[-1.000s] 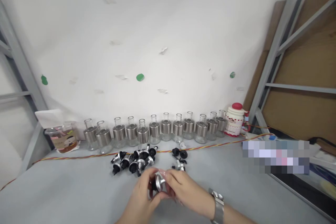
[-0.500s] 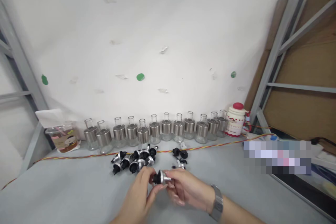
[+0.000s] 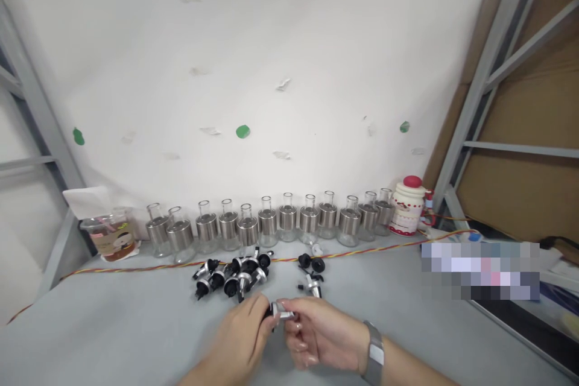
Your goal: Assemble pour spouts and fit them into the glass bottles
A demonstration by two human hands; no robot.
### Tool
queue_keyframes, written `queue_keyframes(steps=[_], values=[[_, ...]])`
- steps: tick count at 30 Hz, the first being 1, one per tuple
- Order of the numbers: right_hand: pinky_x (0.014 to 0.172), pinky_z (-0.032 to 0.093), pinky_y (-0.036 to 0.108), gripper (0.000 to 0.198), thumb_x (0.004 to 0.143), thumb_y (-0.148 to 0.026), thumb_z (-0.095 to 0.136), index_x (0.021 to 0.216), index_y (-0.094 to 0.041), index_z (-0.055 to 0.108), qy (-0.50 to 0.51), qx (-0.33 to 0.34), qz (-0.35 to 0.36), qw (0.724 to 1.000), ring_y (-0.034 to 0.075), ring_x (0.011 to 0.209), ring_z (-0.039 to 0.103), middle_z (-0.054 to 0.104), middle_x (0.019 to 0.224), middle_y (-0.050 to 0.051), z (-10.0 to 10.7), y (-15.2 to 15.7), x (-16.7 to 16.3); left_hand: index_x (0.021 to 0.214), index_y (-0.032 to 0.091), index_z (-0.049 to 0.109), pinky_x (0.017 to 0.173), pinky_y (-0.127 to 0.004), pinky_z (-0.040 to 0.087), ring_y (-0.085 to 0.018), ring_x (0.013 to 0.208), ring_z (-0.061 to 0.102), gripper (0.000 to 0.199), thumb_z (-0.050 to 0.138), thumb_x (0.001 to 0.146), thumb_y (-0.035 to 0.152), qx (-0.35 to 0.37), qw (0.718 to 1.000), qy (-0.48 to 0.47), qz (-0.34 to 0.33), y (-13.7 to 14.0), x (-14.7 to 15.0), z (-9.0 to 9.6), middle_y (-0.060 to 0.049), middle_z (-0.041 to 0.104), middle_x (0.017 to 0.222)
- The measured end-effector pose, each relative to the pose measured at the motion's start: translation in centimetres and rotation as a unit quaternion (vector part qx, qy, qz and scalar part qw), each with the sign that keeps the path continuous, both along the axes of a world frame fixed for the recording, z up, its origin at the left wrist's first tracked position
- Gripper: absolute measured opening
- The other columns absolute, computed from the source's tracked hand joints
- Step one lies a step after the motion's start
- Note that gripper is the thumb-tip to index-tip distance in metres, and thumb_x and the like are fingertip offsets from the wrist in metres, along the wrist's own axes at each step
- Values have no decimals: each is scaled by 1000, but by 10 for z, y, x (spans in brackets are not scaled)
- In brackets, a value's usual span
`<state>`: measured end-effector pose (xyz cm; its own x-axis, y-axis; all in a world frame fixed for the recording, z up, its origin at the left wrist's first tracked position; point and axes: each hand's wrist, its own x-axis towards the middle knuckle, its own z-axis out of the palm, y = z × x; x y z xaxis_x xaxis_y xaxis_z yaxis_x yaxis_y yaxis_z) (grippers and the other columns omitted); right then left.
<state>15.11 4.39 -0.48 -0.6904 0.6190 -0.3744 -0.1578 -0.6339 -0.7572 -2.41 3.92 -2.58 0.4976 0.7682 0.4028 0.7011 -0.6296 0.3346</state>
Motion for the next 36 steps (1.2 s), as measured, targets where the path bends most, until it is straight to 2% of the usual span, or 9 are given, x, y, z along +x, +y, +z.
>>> queue_keyframes(steps=[6,10,14,20,26,29,32,34,36], values=[[42,31,19,28,81,-29,41,59,-15,49,31,-16,-10,999,7,41,40,41,51,-5,-1,-5,-5,69,20,45,52,-22,38,-13,52,51,32,20,90,25,54,996,-67,-3,0,5,-10,0,53,58],[45,33,19,29,79,-30,38,54,-16,44,-16,-60,5,998,6,39,39,40,49,-4,-3,-6,-6,67,19,48,50,-22,39,-13,50,52,37,20,90,28,-1,994,-92,55,1,13,-16,-1,55,56],[45,32,17,27,76,-28,40,53,-15,43,-11,-96,-11,995,4,37,37,40,49,-4,-4,-3,-6,66,19,50,51,-22,40,-14,51,55,43,17,90,32,-38,994,-82,67,5,16,-15,-2,58,57],[46,31,17,25,79,-26,44,57,-13,45,27,-70,-87,993,3,38,38,42,52,-4,-3,-6,-10,67,19,52,52,-24,40,-16,52,55,44,17,89,34,-40,992,-90,74,15,14,-14,-4,59,58],[44,32,20,23,74,-33,52,60,-17,42,-20,49,-153,987,5,38,39,43,49,-6,-6,-6,-19,69,19,52,56,-27,39,-17,54,53,40,20,87,36,-61,988,-119,75,17,13,-11,-4,57,58],[40,30,21,33,71,-47,51,59,-18,40,-103,163,-181,964,6,36,39,41,46,-7,-15,-1,-24,65,20,49,56,-27,38,-16,53,51,38,22,86,37,-87,981,-150,82,15,15,-6,-2,53,56],[40,30,22,35,74,-49,47,57,-19,38,-156,235,-198,939,7,36,39,39,43,-8,-23,1,-28,59,20,45,55,-26,37,-14,50,46,40,22,86,39,-128,969,-187,94,14,17,-2,1,48,52],[44,32,22,33,81,-44,40,59,-20,37,-202,304,-207,908,8,40,41,39,45,-7,-24,-1,-27,57,20,43,53,-26,37,-14,48,44,40,25,84,43,-161,959,-212,102,15,16,1,2,45,49],[49,35,23,30,86,-37,32,62,-20,37,-276,412,-210,843,10,47,43,41,51,-5,-21,-5,-24,57,21,44,55,-26,39,-15,53,46,34,40,74,51,-192,946,-238,105,17,14,4,1,47,53]])
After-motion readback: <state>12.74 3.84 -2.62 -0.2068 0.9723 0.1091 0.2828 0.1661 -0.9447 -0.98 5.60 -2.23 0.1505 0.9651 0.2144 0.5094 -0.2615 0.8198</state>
